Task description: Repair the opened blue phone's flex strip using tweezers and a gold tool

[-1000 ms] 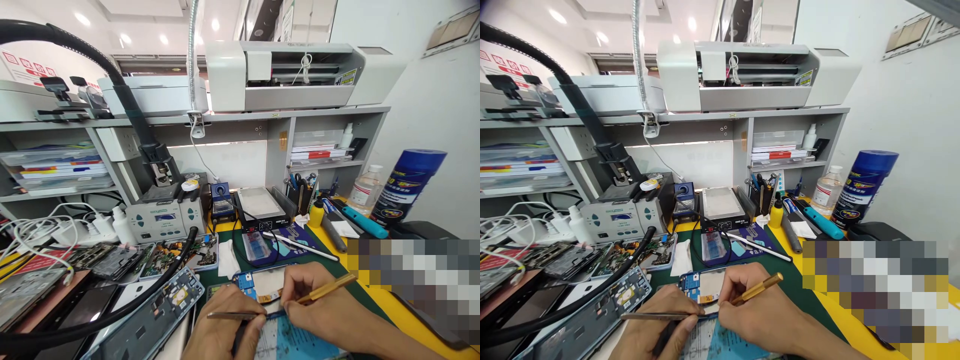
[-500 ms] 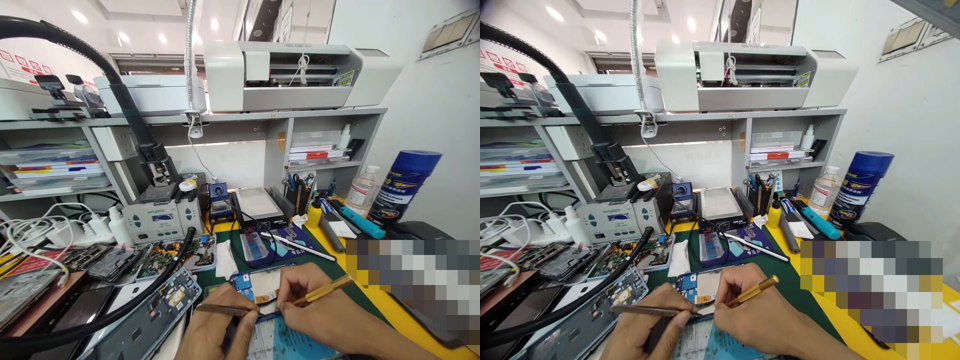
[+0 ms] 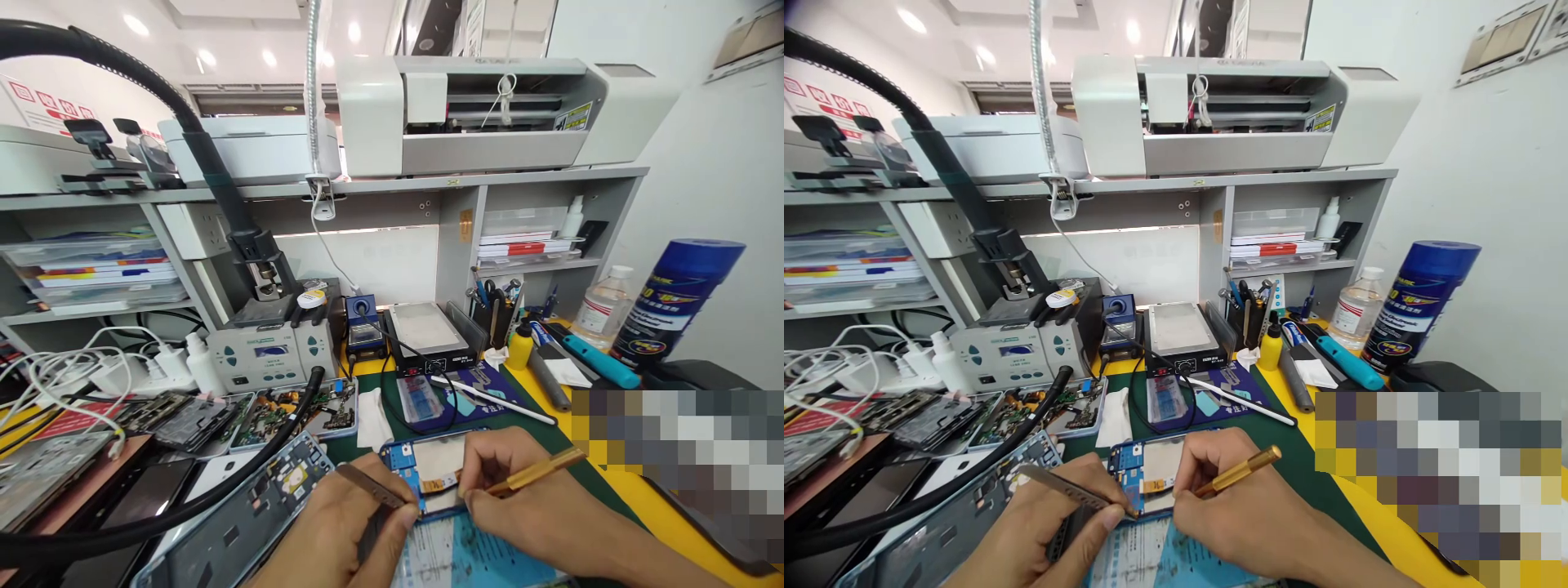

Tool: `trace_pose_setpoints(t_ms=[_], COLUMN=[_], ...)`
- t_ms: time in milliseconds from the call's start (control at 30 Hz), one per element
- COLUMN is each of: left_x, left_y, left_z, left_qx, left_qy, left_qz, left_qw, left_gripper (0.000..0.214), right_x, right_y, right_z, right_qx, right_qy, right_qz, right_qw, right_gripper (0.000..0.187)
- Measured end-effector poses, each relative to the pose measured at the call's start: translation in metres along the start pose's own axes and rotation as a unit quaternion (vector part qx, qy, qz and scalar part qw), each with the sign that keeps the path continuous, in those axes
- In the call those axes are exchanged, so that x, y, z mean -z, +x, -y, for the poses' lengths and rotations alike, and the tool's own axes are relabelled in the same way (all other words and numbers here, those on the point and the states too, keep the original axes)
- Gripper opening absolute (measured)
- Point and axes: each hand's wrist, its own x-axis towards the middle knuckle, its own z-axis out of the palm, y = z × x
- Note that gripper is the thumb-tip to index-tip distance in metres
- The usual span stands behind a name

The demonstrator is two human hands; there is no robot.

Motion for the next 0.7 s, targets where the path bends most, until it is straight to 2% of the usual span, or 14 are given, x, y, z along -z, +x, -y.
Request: trace_pose_setpoints(t_ms=[100,233,533,700], left_x=[0.0032,0.0058,0.0039,0.0039], left_y=[0.0017,0.0005,-0.0029,-0.0024], left_z=[-0.0034,-0.0064,-0.0012,-0.0034], left_qx=[0.001,0.044,0.039,0.027], left_qy=[0.012,0.044,0.057,0.065], left_qz=[0.017,0.046,0.037,0.027], left_qw=[1.0,0.997,0.997,0.997], left_gripper=[0.018,0.02,0.017,0.015], right_x=[0.0008,0.0017,0.0024,0.0016], right_y=[-0.0004,-0.0014,-0.0007,-0.0008], right_z=[0.0017,0.0039,0.0058,0.0074], right_qx=[-0.002,-0.011,0.009,-0.002], right_qy=[-0.005,-0.008,-0.026,-0.022], right_qz=[0.003,0.017,0.017,0.017], right_qw=[1.0,1.0,0.999,1.0], right_gripper=[0.007,0.007,0.006,0.006])
